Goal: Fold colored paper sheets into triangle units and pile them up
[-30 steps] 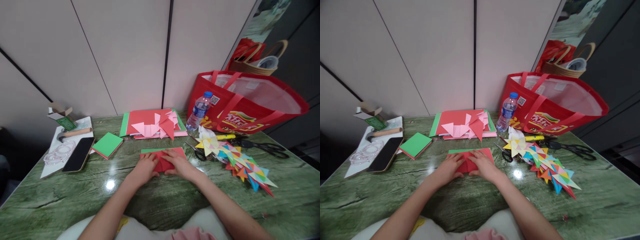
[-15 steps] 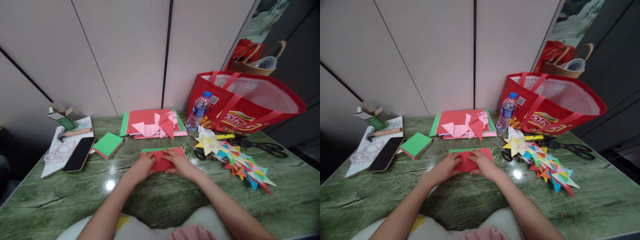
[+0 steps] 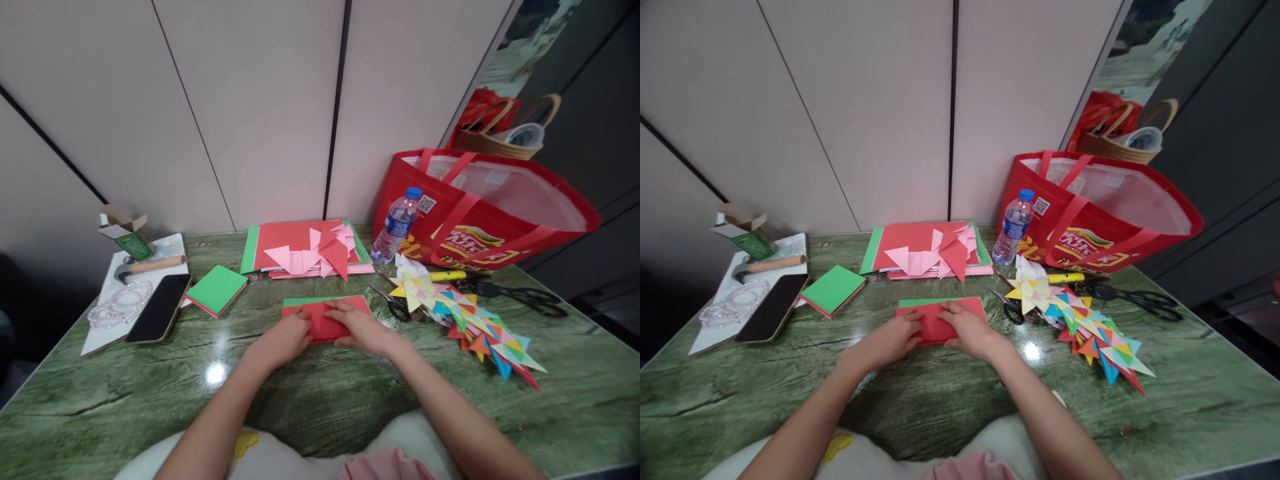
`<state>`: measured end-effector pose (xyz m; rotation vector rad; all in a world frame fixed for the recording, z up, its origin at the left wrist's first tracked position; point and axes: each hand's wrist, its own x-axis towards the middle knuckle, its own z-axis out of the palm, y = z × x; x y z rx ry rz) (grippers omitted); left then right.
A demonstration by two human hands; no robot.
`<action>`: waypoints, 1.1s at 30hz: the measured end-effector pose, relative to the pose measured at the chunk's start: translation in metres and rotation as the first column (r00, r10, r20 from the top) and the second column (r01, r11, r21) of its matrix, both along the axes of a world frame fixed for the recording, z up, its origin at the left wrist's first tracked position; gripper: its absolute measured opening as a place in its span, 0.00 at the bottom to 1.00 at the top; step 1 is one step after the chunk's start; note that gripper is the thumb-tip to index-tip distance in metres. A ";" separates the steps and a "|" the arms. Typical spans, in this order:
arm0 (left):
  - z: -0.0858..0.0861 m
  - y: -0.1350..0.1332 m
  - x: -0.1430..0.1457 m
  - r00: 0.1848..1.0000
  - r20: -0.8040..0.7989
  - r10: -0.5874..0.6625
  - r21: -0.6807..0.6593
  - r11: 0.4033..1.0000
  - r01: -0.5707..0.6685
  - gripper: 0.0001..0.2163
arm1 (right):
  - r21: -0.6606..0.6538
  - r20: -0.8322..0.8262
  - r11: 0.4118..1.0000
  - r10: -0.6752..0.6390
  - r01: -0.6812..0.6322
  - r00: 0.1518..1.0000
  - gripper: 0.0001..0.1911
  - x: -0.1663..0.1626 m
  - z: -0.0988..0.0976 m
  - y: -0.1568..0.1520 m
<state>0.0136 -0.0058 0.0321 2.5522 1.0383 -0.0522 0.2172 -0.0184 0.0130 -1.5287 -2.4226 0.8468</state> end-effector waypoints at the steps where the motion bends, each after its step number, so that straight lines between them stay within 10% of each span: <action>1: 0.001 0.000 0.001 1.000 -0.007 -0.009 0.001 1.000 0.009 0.10 | 0.010 0.022 1.000 -0.008 0.007 1.000 0.34 -0.002 0.002 -0.004; 10: -0.003 0.001 0.000 0.994 -0.023 0.104 0.002 0.995 -0.104 0.12 | 0.315 -0.011 0.947 -0.063 0.063 0.998 0.12 0.017 0.010 -0.075; 18: -0.012 0.008 -0.002 0.983 -0.013 0.183 0.022 0.983 -0.183 0.09 | 0.374 -0.029 0.884 -0.291 0.280 0.956 0.21 0.077 -0.028 -0.145; 25: -0.009 0.007 -0.005 0.988 0.006 0.152 0.040 0.988 -0.152 0.10 | 0.717 -0.201 0.616 -0.264 0.326 0.943 0.14 0.048 0.008 -0.144; 33: -0.013 0.009 -0.003 0.987 0.009 0.160 0.059 0.985 -0.160 0.10 | 0.693 -0.167 0.589 -0.430 0.416 0.887 0.22 0.035 0.011 -0.101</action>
